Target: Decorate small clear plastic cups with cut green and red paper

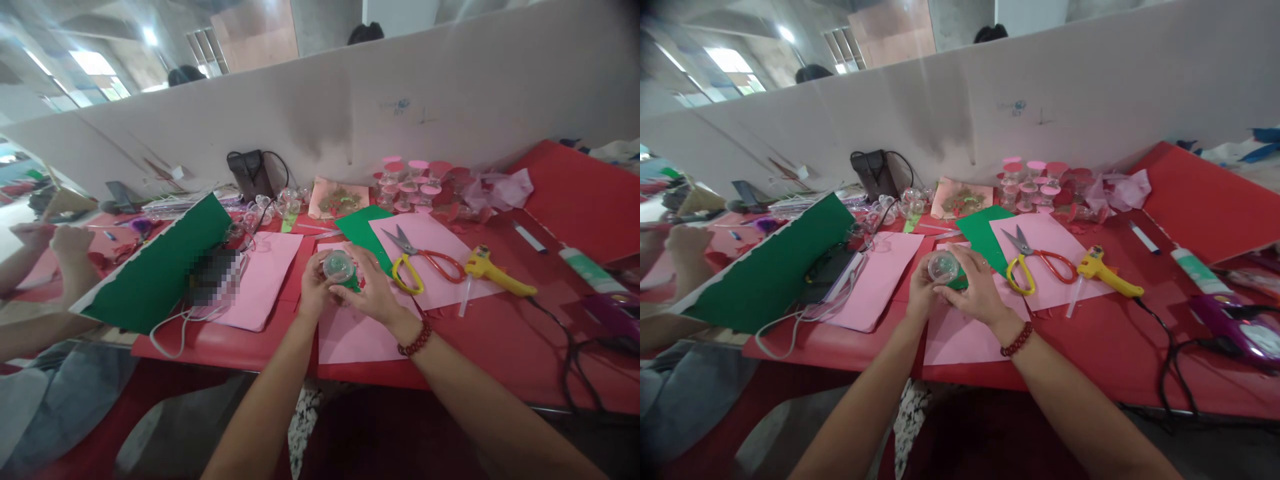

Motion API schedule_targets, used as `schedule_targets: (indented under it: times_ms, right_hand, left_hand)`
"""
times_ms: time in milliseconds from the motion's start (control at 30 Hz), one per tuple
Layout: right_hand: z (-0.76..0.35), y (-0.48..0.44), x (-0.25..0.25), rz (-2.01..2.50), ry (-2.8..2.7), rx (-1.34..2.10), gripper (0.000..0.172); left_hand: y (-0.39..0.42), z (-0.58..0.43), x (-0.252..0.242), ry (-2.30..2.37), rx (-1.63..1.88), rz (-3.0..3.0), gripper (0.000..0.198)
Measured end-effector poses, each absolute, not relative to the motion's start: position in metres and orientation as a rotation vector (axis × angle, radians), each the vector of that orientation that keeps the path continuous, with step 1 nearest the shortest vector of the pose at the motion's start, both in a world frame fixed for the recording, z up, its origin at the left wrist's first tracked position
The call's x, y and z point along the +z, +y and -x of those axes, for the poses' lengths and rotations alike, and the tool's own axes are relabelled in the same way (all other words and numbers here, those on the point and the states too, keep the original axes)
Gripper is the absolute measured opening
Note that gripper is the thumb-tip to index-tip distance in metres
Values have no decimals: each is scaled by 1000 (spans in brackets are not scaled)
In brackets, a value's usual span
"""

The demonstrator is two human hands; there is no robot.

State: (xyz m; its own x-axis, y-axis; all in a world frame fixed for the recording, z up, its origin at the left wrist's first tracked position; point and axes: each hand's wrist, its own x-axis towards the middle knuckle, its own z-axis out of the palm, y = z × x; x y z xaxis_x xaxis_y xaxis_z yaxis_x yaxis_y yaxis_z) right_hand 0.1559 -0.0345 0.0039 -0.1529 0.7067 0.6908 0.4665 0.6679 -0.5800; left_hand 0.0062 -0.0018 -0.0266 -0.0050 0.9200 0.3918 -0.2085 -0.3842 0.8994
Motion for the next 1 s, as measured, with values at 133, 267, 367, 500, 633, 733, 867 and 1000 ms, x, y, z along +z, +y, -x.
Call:
schedule_targets:
  times_ms: [133,267,367,500,633,733,867,1000]
  right_hand:
    - [-156,-35,3,912,-1816,267,76]
    - [-156,-35,3,964,-1823,267,64]
    - [-157,-35,4,1019,-1759,334,56]
    - [-158,-33,6,1005,-1637,547,64]
    - [-161,-28,6,1005,-1386,751,63]
    - [-163,-23,5,1105,-1213,778,58]
    - [-167,-16,0,1217,-1150,756,45]
    - [-174,-10,-4,1407,-1491,598,26]
  left_hand:
    - [-2,-7,-26,790,1535,-1311,49]
    - [-4,-7,-21,863,1543,-1353,45]
    - [-6,-7,-18,974,1546,-1432,38]
    - [-6,-8,-15,1134,1579,-1445,39]
    - [-6,-11,-15,1101,1519,-1176,38]
    - [-5,-12,-13,930,1429,-885,41]
    - [-5,-11,-7,824,1396,-682,45]
    - [-5,-7,-4,832,1401,-718,42]
